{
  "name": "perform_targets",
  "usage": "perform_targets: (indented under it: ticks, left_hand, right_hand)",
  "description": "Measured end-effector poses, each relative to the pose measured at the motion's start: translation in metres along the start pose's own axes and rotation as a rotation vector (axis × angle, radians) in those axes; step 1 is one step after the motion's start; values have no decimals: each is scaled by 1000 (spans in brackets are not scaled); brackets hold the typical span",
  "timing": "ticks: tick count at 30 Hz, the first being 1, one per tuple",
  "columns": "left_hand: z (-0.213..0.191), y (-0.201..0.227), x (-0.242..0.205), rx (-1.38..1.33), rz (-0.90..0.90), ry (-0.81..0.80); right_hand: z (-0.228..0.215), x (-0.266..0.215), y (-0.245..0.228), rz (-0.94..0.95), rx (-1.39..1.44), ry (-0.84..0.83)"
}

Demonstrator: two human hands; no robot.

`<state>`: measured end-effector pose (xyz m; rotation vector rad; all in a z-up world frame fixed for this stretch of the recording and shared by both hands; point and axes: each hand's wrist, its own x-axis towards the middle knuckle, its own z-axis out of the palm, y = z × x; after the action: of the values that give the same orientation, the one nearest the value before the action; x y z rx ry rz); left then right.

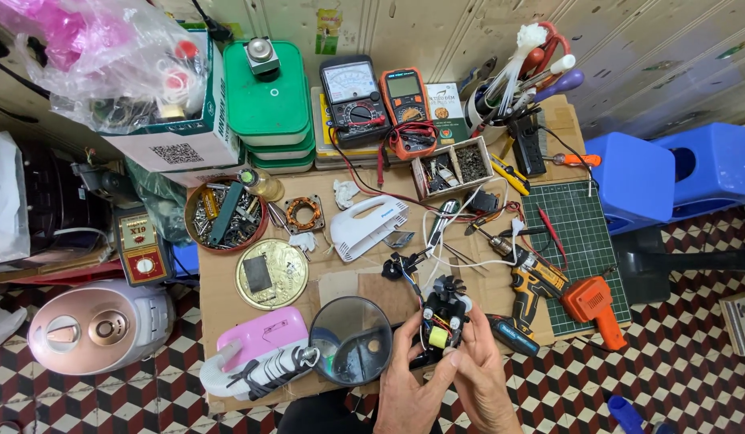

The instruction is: Inspecting and repairing an electronic assembly from an appliance on a workbench.

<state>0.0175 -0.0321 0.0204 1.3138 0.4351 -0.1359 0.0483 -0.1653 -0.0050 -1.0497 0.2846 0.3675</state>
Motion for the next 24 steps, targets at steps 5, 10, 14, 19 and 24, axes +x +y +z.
perform_targets:
  ticks: [5,10,14,19,24]
  left_hand:
    - [3,4,1,11,-71,-23]
    - [6,6,0,111,38,1]
    - [7,7,-4,86,97,6]
    - [10,4,-4,-18,143,3]
    - [4,15,-2,-300,-61,-49]
  right_hand:
    - [-16,-2,15,-30,-56,29]
    - [1,-3,19,-8,-67,216]
    - [25,-6,10,-86,-14,238]
    - [46,-10,9,-139,-108,274]
    - [44,-16,21,-242,-209,263]
